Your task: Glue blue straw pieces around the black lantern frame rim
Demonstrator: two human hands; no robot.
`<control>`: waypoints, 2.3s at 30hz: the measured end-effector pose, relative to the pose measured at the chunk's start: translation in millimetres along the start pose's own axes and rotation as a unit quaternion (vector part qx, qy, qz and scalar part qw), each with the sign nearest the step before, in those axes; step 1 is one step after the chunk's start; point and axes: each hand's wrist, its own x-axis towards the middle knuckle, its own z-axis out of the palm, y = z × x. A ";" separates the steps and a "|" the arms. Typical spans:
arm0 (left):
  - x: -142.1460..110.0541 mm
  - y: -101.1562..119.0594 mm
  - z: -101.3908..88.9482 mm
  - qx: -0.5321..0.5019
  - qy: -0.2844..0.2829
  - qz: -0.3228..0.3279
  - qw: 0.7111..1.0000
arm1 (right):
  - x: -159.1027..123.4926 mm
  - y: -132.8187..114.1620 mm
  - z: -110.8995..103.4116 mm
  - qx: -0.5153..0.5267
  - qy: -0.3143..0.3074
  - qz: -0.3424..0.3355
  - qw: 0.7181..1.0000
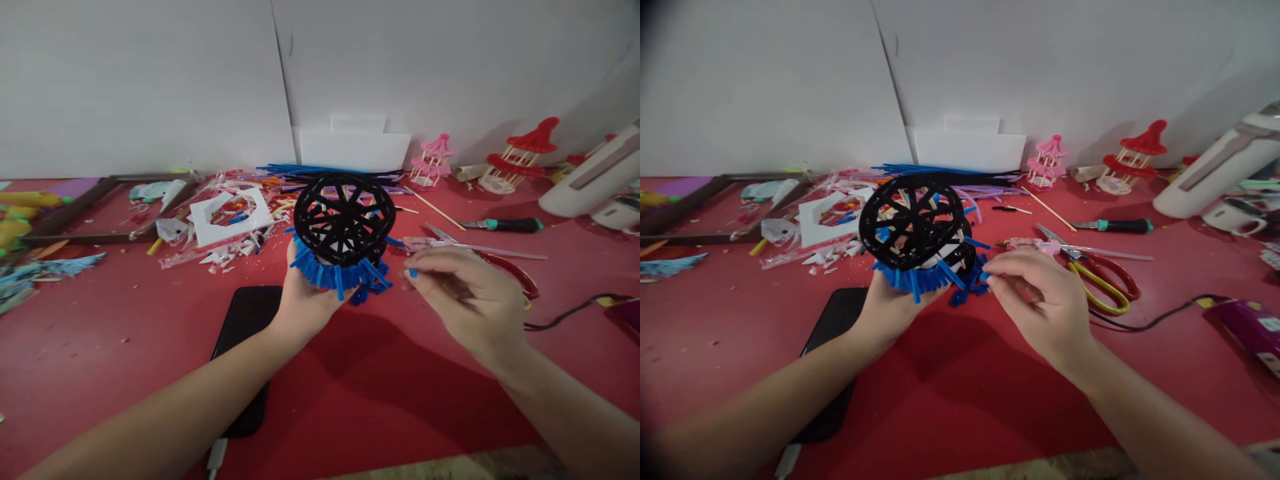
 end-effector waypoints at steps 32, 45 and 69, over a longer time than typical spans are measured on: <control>0.0 -6.1 4.9 -0.015 -0.047 0.040 0.998 | -0.7 -8.0 6.5 -0.059 0.000 -0.038 0.998; -1.2 -8.6 3.0 -0.020 -0.062 0.055 0.996 | -0.4 -8.6 7.2 -0.066 -0.003 -0.032 0.997; 1.6 3.8 2.7 -0.047 0.032 -0.059 0.997 | 6.8 42.8 -1.4 -0.187 -0.287 -0.044 0.938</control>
